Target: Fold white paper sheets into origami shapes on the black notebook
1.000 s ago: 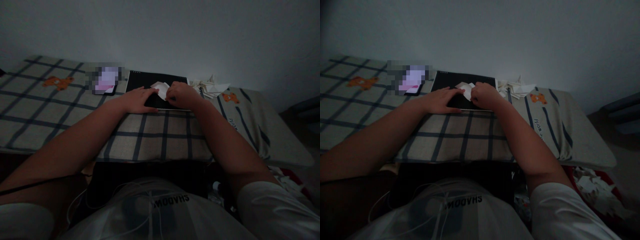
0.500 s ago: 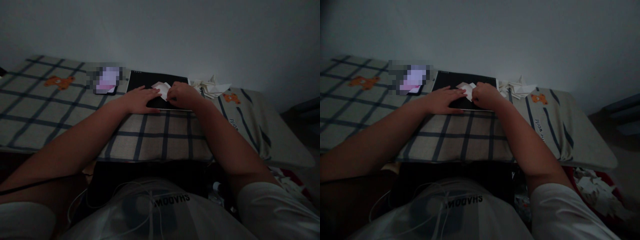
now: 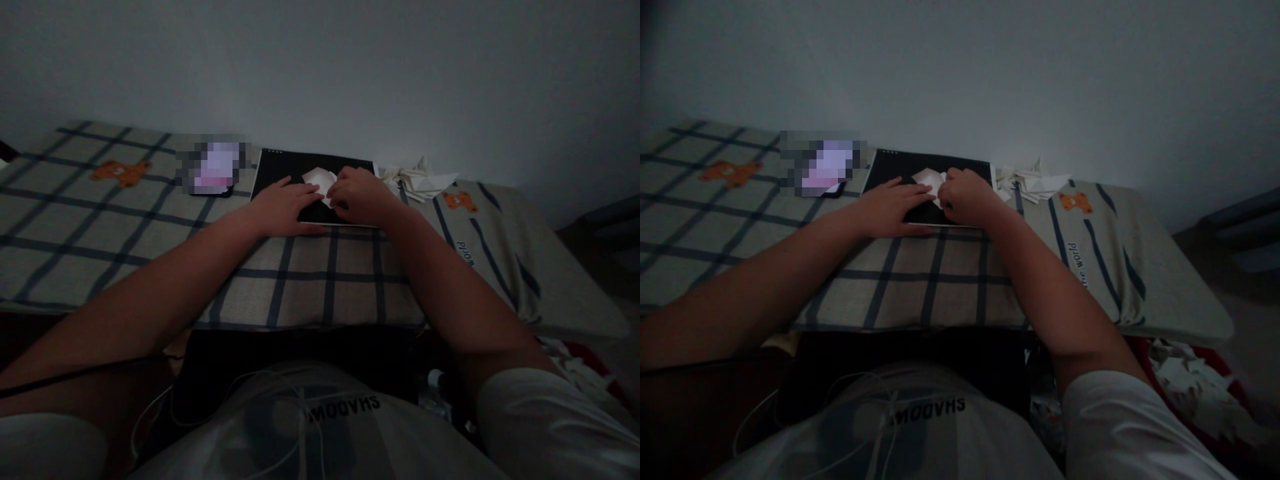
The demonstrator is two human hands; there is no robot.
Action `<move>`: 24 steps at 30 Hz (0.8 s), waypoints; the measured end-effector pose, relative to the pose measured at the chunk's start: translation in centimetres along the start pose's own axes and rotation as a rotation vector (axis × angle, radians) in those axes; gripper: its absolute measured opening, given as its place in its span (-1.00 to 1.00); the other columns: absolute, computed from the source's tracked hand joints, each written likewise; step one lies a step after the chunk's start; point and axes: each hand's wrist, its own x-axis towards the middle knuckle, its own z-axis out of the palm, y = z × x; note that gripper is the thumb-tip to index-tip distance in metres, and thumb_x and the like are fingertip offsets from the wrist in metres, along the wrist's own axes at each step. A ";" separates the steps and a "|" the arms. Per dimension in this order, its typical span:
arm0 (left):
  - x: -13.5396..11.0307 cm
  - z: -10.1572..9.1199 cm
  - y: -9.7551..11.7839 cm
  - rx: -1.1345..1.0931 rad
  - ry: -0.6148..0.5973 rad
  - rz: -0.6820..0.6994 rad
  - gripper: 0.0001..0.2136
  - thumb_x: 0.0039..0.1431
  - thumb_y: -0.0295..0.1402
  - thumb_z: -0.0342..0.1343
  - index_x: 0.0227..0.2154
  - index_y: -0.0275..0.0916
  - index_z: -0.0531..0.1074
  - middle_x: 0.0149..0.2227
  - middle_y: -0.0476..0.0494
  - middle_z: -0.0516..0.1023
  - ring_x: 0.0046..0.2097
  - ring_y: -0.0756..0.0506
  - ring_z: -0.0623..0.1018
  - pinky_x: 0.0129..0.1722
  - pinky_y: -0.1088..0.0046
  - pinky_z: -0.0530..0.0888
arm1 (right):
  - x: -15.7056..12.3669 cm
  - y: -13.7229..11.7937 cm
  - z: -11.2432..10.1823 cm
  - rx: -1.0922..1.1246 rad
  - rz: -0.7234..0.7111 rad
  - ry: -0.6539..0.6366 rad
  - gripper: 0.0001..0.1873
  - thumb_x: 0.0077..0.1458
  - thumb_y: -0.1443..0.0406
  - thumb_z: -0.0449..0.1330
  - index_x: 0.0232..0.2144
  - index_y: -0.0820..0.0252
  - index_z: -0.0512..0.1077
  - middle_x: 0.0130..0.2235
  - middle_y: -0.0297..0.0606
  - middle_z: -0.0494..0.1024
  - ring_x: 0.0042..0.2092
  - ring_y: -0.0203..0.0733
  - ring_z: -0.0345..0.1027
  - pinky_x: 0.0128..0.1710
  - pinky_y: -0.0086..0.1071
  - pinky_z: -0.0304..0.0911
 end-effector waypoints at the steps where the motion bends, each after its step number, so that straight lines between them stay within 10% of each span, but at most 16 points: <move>1: 0.0 0.0 0.1 0.001 -0.001 -0.001 -0.19 0.29 0.23 -0.07 0.43 -0.20 0.11 0.47 -0.27 0.11 0.45 -0.29 0.16 0.45 0.05 -0.10 | 0.0 -0.1 0.0 -0.005 -0.007 0.004 -0.77 0.15 0.35 0.18 -0.22 0.18 0.64 -0.15 -0.07 0.62 0.03 0.09 0.26 -0.05 -0.13 0.04; 24: -0.1 0.4 0.1 -0.005 0.052 0.015 -0.19 0.30 0.22 -0.04 0.37 -0.34 0.19 0.44 -0.39 0.16 0.46 -0.24 0.17 0.45 0.08 -0.02 | -0.1 -1.1 -0.2 -0.066 0.021 0.119 -0.67 0.25 0.17 0.13 -0.21 0.18 0.67 -0.23 -0.04 0.57 -0.04 0.07 0.26 0.04 -0.02 -0.02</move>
